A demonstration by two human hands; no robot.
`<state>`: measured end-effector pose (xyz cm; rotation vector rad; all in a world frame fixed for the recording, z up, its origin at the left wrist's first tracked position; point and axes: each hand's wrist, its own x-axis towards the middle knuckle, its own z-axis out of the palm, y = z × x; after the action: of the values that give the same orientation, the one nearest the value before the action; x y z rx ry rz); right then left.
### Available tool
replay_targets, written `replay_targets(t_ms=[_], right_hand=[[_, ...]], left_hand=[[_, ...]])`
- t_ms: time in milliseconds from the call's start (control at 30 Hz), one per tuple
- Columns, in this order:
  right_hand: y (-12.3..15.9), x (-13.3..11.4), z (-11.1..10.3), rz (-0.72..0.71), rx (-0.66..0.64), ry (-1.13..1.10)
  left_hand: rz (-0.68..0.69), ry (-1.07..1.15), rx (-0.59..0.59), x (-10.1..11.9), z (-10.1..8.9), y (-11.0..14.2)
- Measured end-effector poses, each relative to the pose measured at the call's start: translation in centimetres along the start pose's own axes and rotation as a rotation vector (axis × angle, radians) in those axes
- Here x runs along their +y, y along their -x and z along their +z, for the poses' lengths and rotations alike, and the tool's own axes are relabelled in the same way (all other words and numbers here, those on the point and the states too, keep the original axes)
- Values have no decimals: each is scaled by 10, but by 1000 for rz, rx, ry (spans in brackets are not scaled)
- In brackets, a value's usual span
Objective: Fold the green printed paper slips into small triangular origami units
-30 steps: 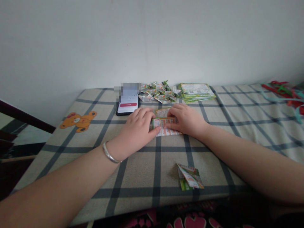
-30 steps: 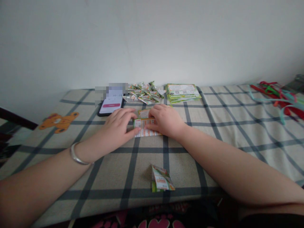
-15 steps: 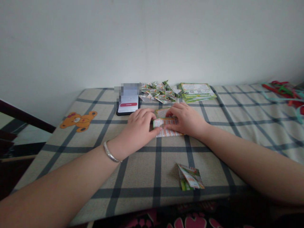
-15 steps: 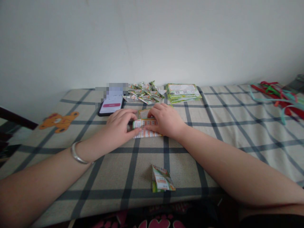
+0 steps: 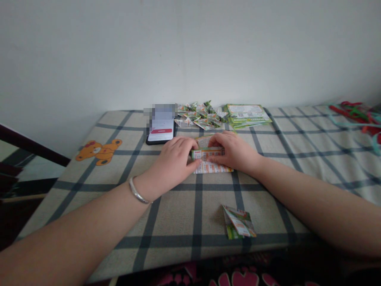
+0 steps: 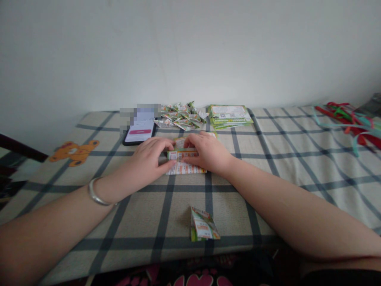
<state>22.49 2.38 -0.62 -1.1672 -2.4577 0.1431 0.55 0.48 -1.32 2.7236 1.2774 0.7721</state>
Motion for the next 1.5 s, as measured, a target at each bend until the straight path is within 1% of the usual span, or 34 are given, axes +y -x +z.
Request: replay_targets(t_ms=[200, 333, 433, 533, 667, 867, 1000, 1267, 1400, 1500], right_hand=[[2, -1, -2, 29, -43, -82], [4, -5, -4, 79, -62, -140], [5, -8, -5, 135, -6, -129], [6, -9, -6, 173, 50, -117], [8, -10, -6, 165, 98, -135], [9, -10, -5, 168, 143, -192], [8, -8, -5, 132, 153, -273], [8, -6, -8, 100, 157, -298], [8, -7, -8, 143, 150, -293], [8, -7, -8, 189, 171, -257]], left_hand=[[-56, 122, 44, 2, -1, -2], [-68, 191, 46, 3, -2, -2], [-72, 211, 29, 3, -4, -3], [-79, 277, -1, 4, -6, -4], [-87, 370, -13, 4, -8, -5], [-181, 469, -38, 3, -5, -3], [-192, 496, 9, 1, -3, -3], [-226, 519, 116, -4, -6, -5], [-209, 506, 129, -2, -8, -5], [-209, 491, 137, -1, -8, -5]])
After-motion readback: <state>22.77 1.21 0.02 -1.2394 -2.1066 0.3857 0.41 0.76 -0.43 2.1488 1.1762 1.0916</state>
